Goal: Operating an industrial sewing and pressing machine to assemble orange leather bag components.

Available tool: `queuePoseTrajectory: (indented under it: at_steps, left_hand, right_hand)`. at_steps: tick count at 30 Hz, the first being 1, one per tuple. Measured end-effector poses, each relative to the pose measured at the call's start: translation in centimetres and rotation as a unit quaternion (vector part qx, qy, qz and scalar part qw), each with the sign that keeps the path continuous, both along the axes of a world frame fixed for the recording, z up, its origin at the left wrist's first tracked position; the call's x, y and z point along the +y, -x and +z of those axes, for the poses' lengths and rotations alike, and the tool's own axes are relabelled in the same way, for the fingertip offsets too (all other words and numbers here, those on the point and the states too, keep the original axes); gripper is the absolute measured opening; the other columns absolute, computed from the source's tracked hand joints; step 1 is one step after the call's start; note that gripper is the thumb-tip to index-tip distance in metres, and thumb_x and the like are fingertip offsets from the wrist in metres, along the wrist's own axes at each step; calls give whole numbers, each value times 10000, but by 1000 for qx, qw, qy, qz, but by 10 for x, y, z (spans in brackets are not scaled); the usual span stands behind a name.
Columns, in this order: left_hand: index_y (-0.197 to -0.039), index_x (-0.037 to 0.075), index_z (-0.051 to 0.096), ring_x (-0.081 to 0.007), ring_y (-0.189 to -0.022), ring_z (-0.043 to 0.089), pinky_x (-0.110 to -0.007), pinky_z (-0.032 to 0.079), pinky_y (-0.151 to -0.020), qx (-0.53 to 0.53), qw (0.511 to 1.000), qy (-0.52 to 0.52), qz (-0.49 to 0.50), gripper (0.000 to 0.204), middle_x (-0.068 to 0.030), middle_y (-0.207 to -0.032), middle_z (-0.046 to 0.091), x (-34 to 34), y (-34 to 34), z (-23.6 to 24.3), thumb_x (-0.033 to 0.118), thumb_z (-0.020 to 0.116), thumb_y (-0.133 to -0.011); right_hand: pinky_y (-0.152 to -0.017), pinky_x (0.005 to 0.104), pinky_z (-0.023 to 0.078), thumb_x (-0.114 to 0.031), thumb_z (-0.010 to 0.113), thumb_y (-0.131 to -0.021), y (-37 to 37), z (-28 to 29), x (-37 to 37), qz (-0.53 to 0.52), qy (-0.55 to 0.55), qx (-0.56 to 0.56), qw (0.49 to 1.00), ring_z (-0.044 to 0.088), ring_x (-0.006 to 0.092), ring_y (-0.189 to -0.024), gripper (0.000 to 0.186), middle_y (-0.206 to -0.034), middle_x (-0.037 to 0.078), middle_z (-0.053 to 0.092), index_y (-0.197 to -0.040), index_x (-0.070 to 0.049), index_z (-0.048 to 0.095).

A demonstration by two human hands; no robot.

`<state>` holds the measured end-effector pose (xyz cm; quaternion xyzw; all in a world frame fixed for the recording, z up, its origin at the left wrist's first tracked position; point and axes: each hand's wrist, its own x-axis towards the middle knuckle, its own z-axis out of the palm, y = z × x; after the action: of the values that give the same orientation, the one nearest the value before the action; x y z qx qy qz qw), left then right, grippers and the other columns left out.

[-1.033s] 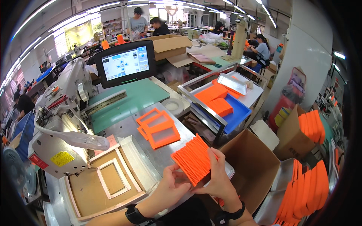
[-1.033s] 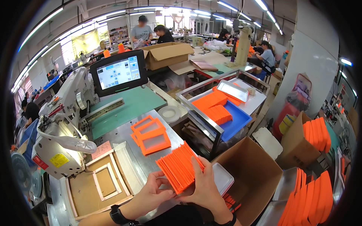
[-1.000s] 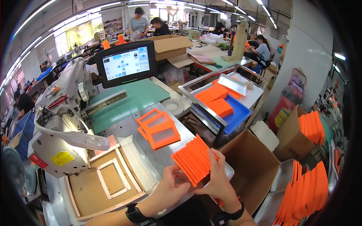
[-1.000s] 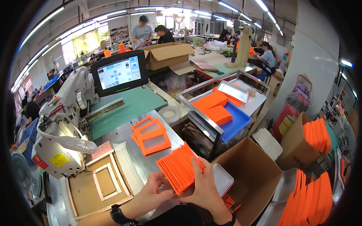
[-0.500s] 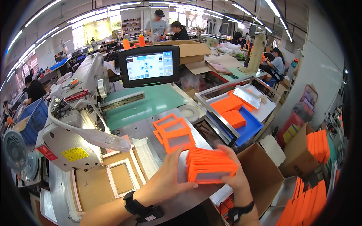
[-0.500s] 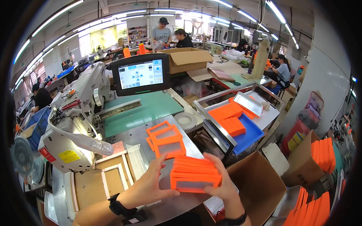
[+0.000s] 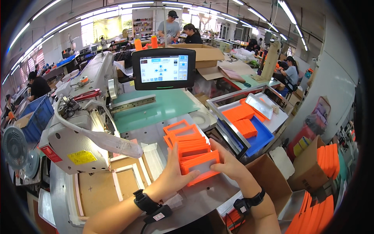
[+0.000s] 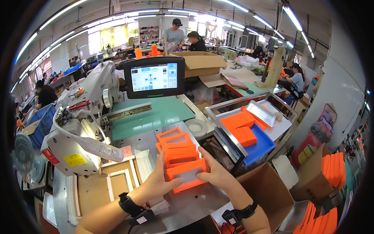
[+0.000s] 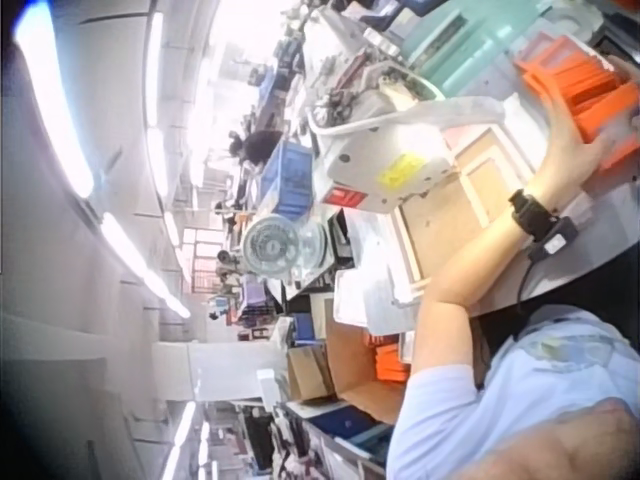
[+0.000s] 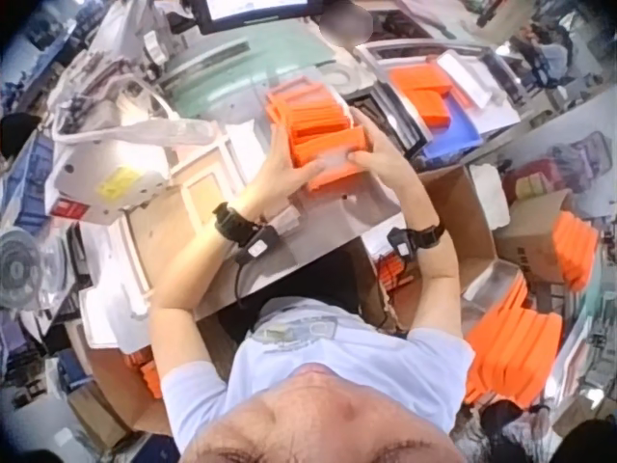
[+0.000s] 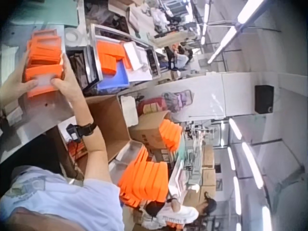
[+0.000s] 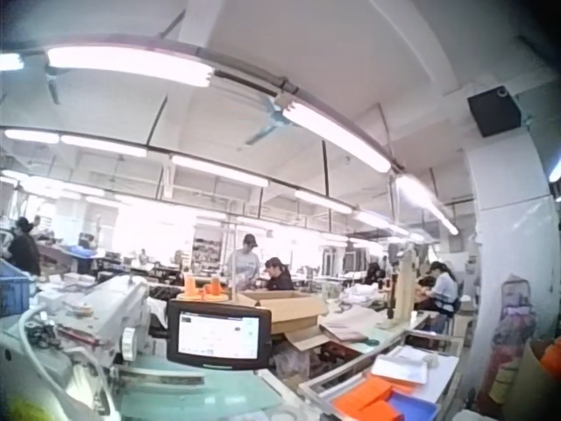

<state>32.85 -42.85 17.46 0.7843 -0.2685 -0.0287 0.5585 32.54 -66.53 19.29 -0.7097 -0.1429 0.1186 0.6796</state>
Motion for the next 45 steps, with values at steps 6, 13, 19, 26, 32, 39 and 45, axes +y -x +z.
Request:
queuePoseTrajectory:
  at_steps: [6,13,19,26,32,39,45]
  left_hand:
    - [-1498,-81,-158,-310,-1472,200,-401,205,-1194,51,997,55,-12,1124,-264,-1550,218,-7,6,-9,115,734,-844]
    - [-1499,-113,-62,-567,-1420,88,-545,123,-1182,-58,995,51,60,1215,-391,-1516,108,-31,-9,-31,269,809,-743]
    - [-1512,-59,-136,-348,-1501,112,-400,100,-1213,14,1000,-17,23,1187,-311,-1581,112,-2,8,-8,168,789,-804]
    - [-1516,23,282,-451,-1460,213,-470,266,-1166,-34,991,-115,-51,868,-349,-1544,201,42,46,29,247,768,-832]
    - [-1331,34,508,-394,-1180,494,-457,432,-974,-224,933,-280,-35,695,-231,-1282,482,21,98,36,320,800,-769]
    - [-1164,42,599,-224,-919,543,-338,411,-701,-257,911,-322,-22,586,-83,-1008,532,0,103,17,370,796,-720]
    - [-1264,12,556,-258,-939,538,-366,412,-747,-241,911,-333,-26,682,-102,-1008,522,0,106,17,373,792,-735]
  right_hand:
    - [-1182,340,210,-34,646,-833,17,-16,17,-77,1,-48,996,238,255,-1473,891,-1587,231,223,-1532,86,109]
    - [-1184,380,219,-188,708,-849,-11,-28,11,-49,124,-169,976,220,311,-1485,911,-1578,270,211,-1531,63,158]
    - [-1183,447,221,-234,750,-831,14,-11,-2,-35,248,-239,938,169,407,-1487,920,-1595,287,125,-1541,-11,210]
    - [-1087,484,354,-202,764,-806,51,-28,5,-118,425,-384,811,420,431,-1312,708,-1475,267,363,-1418,-20,458]
    - [-960,464,426,-173,703,-852,45,-26,32,-205,438,-444,754,523,378,-1145,517,-1347,200,499,-1314,-13,534]
    - [-816,410,490,-155,676,-875,51,-31,16,-246,338,-376,827,585,369,-954,398,-1126,185,574,-1209,18,548]
    - [-810,401,488,-208,762,-814,96,-8,17,-244,316,-139,906,578,334,-937,530,-1108,175,549,-1235,13,526]
